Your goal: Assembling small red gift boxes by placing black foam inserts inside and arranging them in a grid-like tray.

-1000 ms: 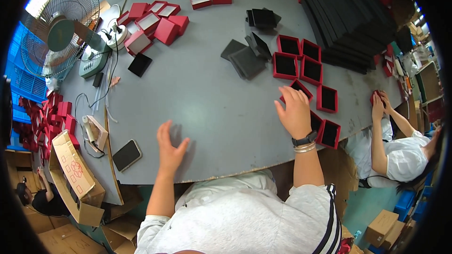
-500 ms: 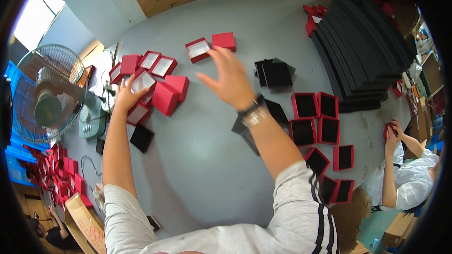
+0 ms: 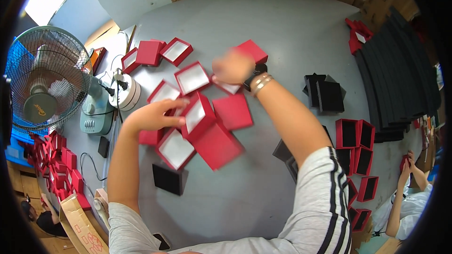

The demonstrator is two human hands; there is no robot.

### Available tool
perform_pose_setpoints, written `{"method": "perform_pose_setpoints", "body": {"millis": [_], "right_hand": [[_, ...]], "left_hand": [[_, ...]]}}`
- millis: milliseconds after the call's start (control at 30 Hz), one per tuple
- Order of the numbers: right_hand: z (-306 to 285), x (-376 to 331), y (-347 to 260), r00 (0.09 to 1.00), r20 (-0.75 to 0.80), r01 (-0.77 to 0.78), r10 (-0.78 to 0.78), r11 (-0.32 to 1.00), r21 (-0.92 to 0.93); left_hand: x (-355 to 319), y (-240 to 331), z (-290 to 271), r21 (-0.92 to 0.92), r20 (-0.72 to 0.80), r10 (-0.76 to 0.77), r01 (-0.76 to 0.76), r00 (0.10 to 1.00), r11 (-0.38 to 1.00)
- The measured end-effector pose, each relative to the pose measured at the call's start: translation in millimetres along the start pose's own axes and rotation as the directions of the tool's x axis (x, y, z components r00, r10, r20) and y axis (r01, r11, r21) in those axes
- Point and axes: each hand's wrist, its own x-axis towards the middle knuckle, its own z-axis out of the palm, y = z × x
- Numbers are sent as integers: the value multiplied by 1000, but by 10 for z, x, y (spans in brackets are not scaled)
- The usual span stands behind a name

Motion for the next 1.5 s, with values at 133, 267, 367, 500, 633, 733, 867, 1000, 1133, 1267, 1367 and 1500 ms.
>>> {"method": "perform_pose_setpoints", "body": {"millis": [133,267,367,500,633,733,867,1000,1133,1267,1367,1500], "right_hand": [[-233,29,277,993,-54,114,-103,965,237],[-138,559,410,987,-147,22,70,838,546],[277,913,482,968,-224,-42,113,954,297],[270,936,205,986,-164,11,15,987,160],[274,978,148,966,-258,110,-15,926,361],[317,923,304,938,-340,130,69,840,528],[482,670,215,871,-465,273,-158,943,192],[478,386,61,941,-305,205,-144,962,178],[523,53,131,930,-275,285,-244,951,119],[343,-115,249,917,-116,398,-381,890,221],[-141,-169,655,911,-190,396,-366,648,650],[-762,-351,2133,843,-436,-122,314,902,414]], "left_hand": [[-5,112,-617,-339,59,-119,133,991,931],[879,-588,-952,-14,-822,-172,282,543,959],[1383,-865,-980,42,-781,-354,610,514,791],[1643,-1337,-970,-125,-744,-382,448,548,885],[1434,-1501,-907,37,-702,-198,313,684,949],[1323,-1001,-596,102,-566,-108,200,817,974],[942,-313,-105,253,-421,-49,169,906,952],[523,-69,216,142,-427,30,34,904,989],[210,112,376,-43,-409,-4,-15,913,999],[239,-224,453,-225,-646,-178,37,742,974],[364,-321,567,164,-697,86,41,712,986],[410,-193,601,128,-585,-20,117,811,985]]}}
